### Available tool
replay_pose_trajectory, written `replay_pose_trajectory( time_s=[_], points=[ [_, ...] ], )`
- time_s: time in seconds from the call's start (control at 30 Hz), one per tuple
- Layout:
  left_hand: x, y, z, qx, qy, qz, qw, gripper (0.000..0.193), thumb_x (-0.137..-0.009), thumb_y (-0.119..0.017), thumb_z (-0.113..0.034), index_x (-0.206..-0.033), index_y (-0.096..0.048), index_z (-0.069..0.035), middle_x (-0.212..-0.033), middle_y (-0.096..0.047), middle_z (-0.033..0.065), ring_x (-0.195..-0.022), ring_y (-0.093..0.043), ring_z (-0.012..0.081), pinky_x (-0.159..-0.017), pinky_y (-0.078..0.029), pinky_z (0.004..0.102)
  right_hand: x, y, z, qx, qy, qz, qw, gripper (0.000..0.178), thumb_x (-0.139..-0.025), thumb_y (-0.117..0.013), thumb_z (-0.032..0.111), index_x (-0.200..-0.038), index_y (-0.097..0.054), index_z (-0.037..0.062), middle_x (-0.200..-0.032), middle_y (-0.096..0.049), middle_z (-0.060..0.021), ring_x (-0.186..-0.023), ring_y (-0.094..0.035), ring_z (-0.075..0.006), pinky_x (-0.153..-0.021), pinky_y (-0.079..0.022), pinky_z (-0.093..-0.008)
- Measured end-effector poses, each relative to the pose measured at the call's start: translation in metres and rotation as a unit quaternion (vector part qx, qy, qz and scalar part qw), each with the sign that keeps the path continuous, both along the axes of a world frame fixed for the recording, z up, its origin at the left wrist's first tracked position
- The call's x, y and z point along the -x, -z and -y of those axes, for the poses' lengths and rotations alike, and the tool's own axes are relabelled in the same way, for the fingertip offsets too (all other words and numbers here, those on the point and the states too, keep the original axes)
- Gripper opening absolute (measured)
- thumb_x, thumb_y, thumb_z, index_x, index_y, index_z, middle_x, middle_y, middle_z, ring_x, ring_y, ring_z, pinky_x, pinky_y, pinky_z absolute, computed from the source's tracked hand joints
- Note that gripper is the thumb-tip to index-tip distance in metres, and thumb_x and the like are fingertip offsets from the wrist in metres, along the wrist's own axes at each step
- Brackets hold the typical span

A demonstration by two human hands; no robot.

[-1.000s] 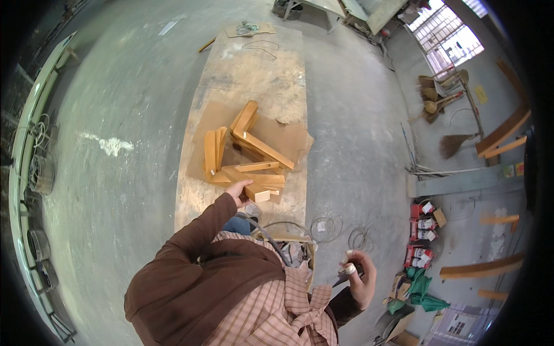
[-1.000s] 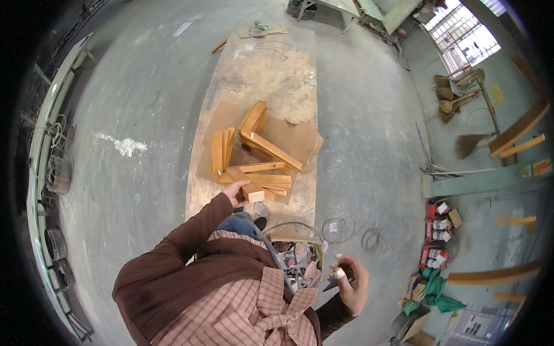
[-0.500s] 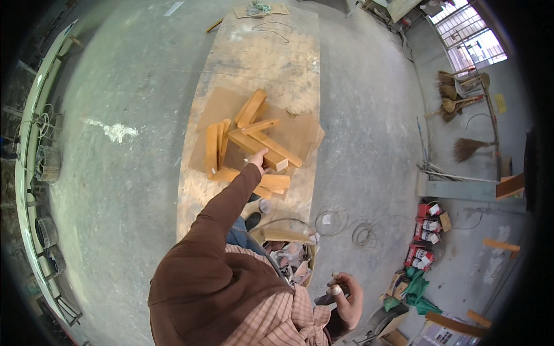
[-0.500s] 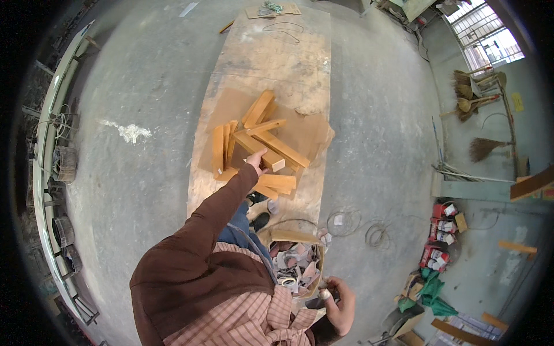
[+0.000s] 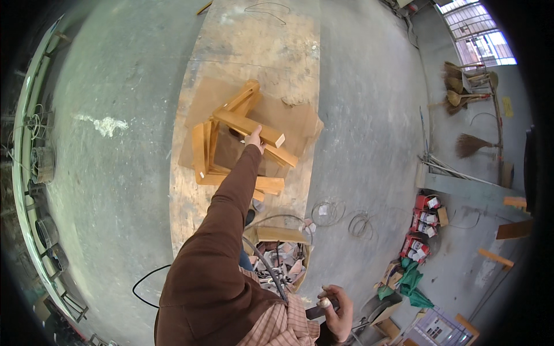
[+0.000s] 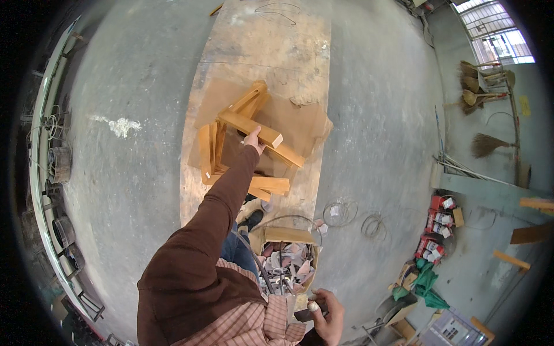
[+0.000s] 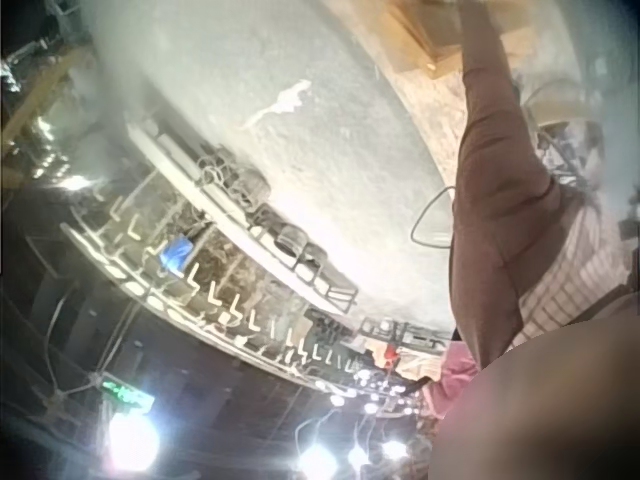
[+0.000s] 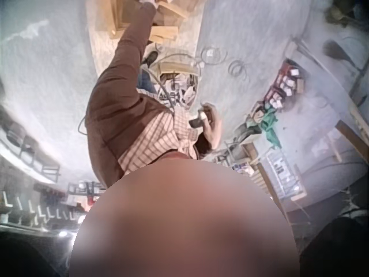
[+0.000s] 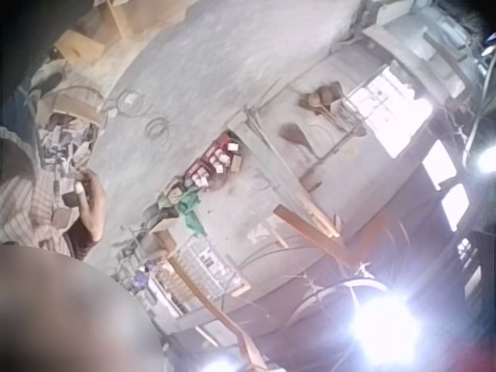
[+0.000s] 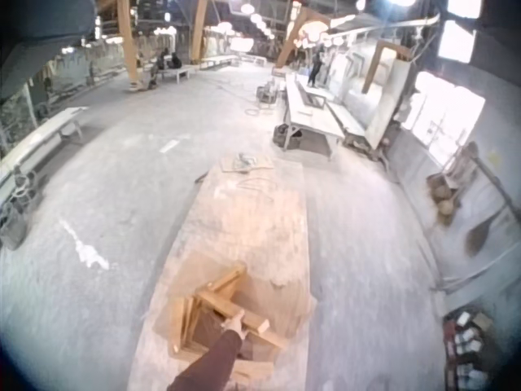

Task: The person sands a wooden chair frame using a sanding block and a pneumatic sander. They rotate the frame to reach different sides and edges, then place the frame on a workbench.

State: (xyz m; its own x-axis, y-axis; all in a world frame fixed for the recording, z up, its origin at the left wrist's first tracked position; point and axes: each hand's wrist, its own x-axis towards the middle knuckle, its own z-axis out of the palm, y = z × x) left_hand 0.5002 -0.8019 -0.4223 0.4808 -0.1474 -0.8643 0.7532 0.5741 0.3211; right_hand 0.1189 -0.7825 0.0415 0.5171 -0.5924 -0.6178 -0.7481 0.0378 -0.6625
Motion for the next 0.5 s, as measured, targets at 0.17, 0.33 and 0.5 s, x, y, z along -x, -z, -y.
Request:
replay_pose_trajectory(
  time_s=[0.17,0.33,0.5],
  points=[
    [0.017,0.022,0.004,0.025,0.026,0.028,0.999,0.045,-0.081,-0.070,-0.020,-0.117,-0.046,-0.007,-0.110,-0.056,0.0118,-0.098,-0.056,0.0264,-0.079,-0.049,0.0457,0.003,-0.001,0.002,-0.017,0.037,0.004,0.999,0.041,-0.087,-0.065,0.023,-0.114,-0.051,-0.0043,-0.090,-0.063,-0.0114,-0.079,-0.061,-0.0156,-0.068,-0.048,-0.0270],
    [0.073,0.031,-0.021,-0.356,0.464,-0.006,0.811,0.052,-0.083,-0.061,-0.036,-0.127,-0.047,-0.012,-0.124,-0.054,0.0106,-0.113,-0.052,0.0322,-0.092,-0.042,0.0446,-0.004,-0.004,0.005,0.020,0.012,-0.012,1.000,0.040,-0.086,-0.065,0.024,-0.108,-0.053,-0.0063,-0.086,-0.063,-0.0096,-0.077,-0.060,-0.0145,-0.070,-0.048,-0.0276],
    [0.158,0.037,-0.094,-0.409,0.607,-0.064,0.679,0.060,-0.085,-0.053,-0.042,-0.138,-0.042,-0.015,-0.137,-0.047,0.0090,-0.126,-0.044,0.0324,-0.106,-0.032,0.0410,-0.008,-0.006,0.003,0.039,0.001,0.037,0.999,0.037,-0.086,-0.064,0.023,-0.108,-0.053,-0.0061,-0.086,-0.062,-0.0096,-0.078,-0.060,-0.0148,-0.070,-0.048,-0.0278]
  ],
)
